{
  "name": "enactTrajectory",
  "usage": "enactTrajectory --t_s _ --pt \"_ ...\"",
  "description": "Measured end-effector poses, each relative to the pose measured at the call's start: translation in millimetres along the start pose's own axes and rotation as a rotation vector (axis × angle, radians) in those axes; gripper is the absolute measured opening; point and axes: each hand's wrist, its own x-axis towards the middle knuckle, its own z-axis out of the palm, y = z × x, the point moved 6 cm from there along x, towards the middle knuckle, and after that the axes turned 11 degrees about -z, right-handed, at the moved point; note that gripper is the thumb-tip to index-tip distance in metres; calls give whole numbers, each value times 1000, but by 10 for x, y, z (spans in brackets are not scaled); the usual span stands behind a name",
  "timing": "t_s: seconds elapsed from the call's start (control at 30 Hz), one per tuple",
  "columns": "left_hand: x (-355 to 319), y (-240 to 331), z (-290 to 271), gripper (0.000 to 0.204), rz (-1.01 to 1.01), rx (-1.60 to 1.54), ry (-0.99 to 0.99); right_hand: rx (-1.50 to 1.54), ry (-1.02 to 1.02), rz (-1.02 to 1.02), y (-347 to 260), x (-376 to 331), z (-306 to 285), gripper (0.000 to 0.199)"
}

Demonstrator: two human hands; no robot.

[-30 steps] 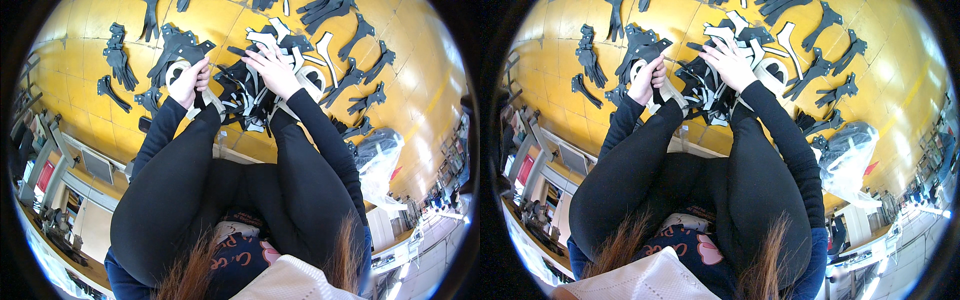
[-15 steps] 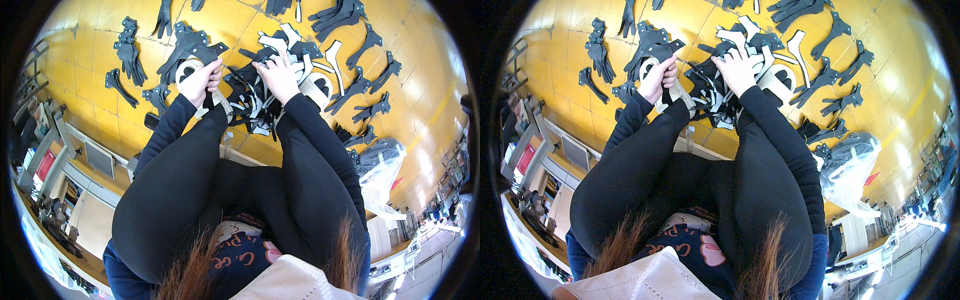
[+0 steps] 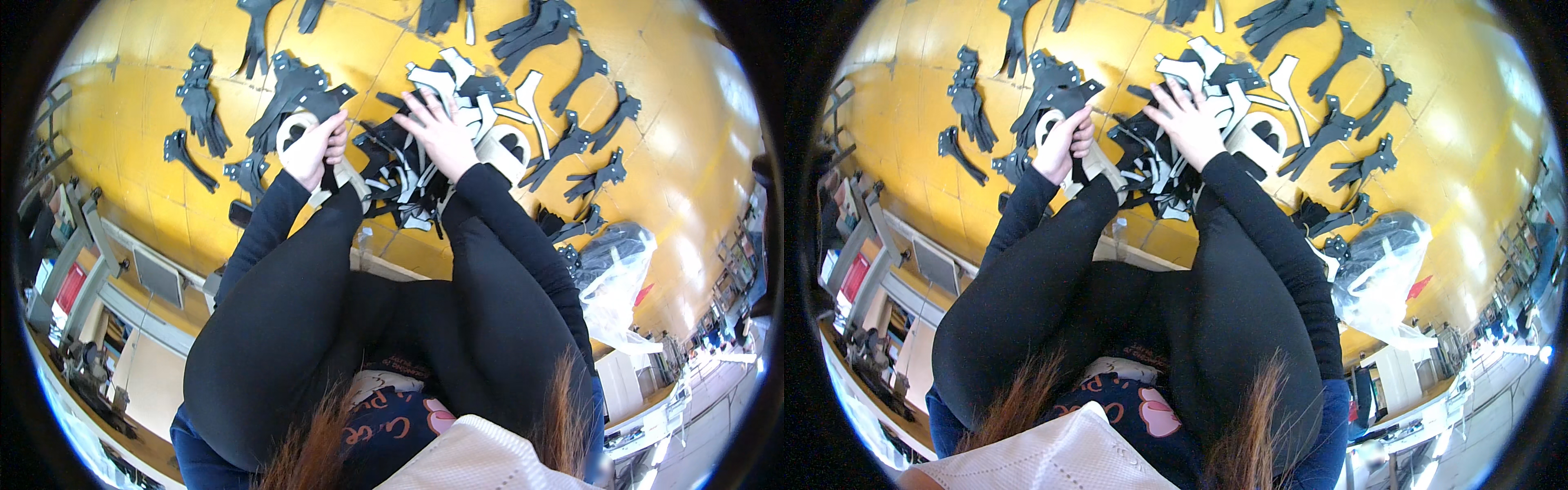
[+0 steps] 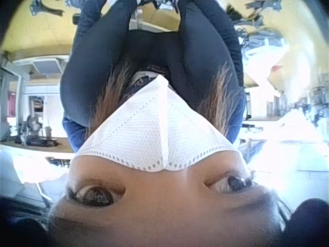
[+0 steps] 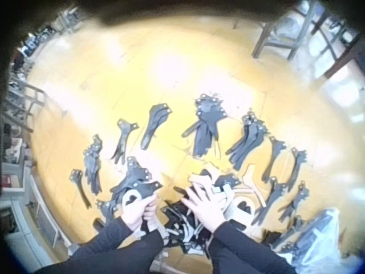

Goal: The person sits on the floor and sorts through a large pile of black and white plastic components. They pick up individual pieces, separate them, and place them into smaller piles on the yellow floor.

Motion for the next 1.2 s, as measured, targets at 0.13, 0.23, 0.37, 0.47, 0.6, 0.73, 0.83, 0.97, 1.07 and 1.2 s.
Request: enactTrajectory --t_s 0.13,0.23,0.37,0.47,0.6,0.73,0.83,0.97,1.07,1.2 --pt "3 -10 -51 34 8 -20 4 -8 -32 5 -11 2 75 37" --pt "-1 9 -51 33 15 -17 6 2 -9 19 -39 -14 98 34" --pt "11 1 -58 33 9 -9 7 -11 -49 -3 -78 5 66 28" --pt "17 7 -43 33 8 -2 26 -5 -69 -27 -65 29 54 25" --pt "17 17 -27 33 14 7 19 -24 52 -22 -115 12 69 18" --pt "10 13 -39 33 16 7 30 -3 3 -25 -153 46 40 17" --pt "20 -5 -51 33 4 -9 11 -39 20 -23 -161 92 30 16" --pt "26 -1 -58 32 7 -13 18 82 14 23 -78 136 6 15" --pt "36 2 -69 32 10 -15 17 143 -81 29 -19 209 62 15" --pt "27 6 -50 32 18 -9 30 295 -183 25 64 240 37 30"
